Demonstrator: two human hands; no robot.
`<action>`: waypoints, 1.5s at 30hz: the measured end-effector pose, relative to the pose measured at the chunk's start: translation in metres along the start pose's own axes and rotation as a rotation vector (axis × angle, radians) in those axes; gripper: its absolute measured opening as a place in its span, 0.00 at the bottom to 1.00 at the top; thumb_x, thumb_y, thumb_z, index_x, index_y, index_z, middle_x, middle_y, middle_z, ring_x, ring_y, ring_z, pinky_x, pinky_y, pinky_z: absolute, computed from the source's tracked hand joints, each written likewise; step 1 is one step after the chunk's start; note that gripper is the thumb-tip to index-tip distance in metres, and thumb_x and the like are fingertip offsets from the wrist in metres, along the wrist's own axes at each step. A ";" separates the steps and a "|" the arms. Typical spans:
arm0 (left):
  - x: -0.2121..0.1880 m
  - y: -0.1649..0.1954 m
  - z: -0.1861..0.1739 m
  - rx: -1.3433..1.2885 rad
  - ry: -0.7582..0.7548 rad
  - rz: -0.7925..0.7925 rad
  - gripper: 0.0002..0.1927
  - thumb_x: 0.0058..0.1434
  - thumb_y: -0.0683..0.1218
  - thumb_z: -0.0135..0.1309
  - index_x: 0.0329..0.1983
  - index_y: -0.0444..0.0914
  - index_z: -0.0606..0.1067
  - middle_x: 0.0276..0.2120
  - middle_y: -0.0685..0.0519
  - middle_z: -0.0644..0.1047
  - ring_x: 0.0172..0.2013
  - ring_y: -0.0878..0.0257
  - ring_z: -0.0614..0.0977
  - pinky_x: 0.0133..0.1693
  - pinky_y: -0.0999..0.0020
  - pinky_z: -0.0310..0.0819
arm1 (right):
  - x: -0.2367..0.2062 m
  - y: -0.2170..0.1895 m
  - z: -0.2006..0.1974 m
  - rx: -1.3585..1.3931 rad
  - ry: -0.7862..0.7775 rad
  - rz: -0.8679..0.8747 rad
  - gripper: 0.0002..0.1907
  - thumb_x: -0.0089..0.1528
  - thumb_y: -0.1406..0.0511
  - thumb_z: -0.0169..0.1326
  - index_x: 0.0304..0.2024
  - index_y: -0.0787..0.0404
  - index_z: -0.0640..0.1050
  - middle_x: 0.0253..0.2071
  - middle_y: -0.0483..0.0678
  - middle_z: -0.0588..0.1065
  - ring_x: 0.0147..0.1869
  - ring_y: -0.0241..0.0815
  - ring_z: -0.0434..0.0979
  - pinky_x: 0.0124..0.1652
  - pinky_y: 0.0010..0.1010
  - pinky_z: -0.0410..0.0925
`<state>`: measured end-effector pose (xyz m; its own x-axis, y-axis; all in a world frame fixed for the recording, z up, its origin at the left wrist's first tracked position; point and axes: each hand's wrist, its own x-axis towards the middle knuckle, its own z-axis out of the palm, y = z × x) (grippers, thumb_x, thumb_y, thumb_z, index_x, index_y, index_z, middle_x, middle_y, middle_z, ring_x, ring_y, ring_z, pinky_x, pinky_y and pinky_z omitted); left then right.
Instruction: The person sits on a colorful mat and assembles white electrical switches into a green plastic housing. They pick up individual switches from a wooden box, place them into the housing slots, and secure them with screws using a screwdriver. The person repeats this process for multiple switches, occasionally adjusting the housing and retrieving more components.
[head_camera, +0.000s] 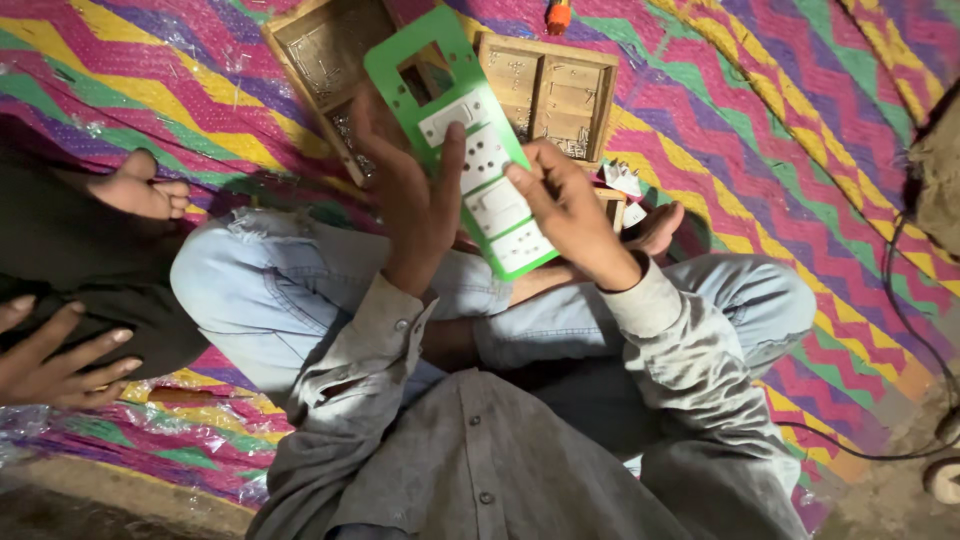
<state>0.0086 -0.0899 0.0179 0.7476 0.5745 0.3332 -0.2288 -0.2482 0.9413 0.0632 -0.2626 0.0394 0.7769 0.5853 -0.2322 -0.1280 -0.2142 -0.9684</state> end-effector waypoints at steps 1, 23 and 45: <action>0.002 0.002 -0.001 0.113 0.007 0.141 0.34 0.77 0.52 0.55 0.74 0.36 0.50 0.69 0.42 0.59 0.70 0.54 0.65 0.70 0.56 0.62 | 0.001 -0.003 -0.006 -0.063 0.026 -0.008 0.08 0.73 0.63 0.50 0.46 0.63 0.75 0.32 0.36 0.70 0.36 0.24 0.65 0.35 0.19 0.62; -0.003 0.018 0.002 0.258 -0.671 0.626 0.30 0.64 0.59 0.67 0.58 0.36 0.71 0.67 0.41 0.67 0.68 0.43 0.69 0.72 0.45 0.61 | -0.022 -0.072 -0.125 -0.603 -0.440 0.111 0.17 0.65 0.61 0.56 0.53 0.63 0.80 0.36 0.48 0.84 0.35 0.32 0.79 0.36 0.29 0.72; 0.010 -0.030 -0.032 -0.828 0.096 -0.369 0.16 0.72 0.48 0.64 0.54 0.33 0.74 0.48 0.50 0.78 0.48 0.64 0.79 0.51 0.69 0.75 | 0.089 0.077 -0.015 -0.972 0.313 -0.396 0.08 0.63 0.65 0.64 0.45 0.58 0.86 0.39 0.50 0.77 0.45 0.55 0.70 0.46 0.43 0.67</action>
<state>0.0029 -0.0522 -0.0054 0.8157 0.5778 -0.0287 -0.3873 0.5824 0.7147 0.1322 -0.2389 -0.0547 0.7956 0.5537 0.2459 0.5995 -0.6609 -0.4515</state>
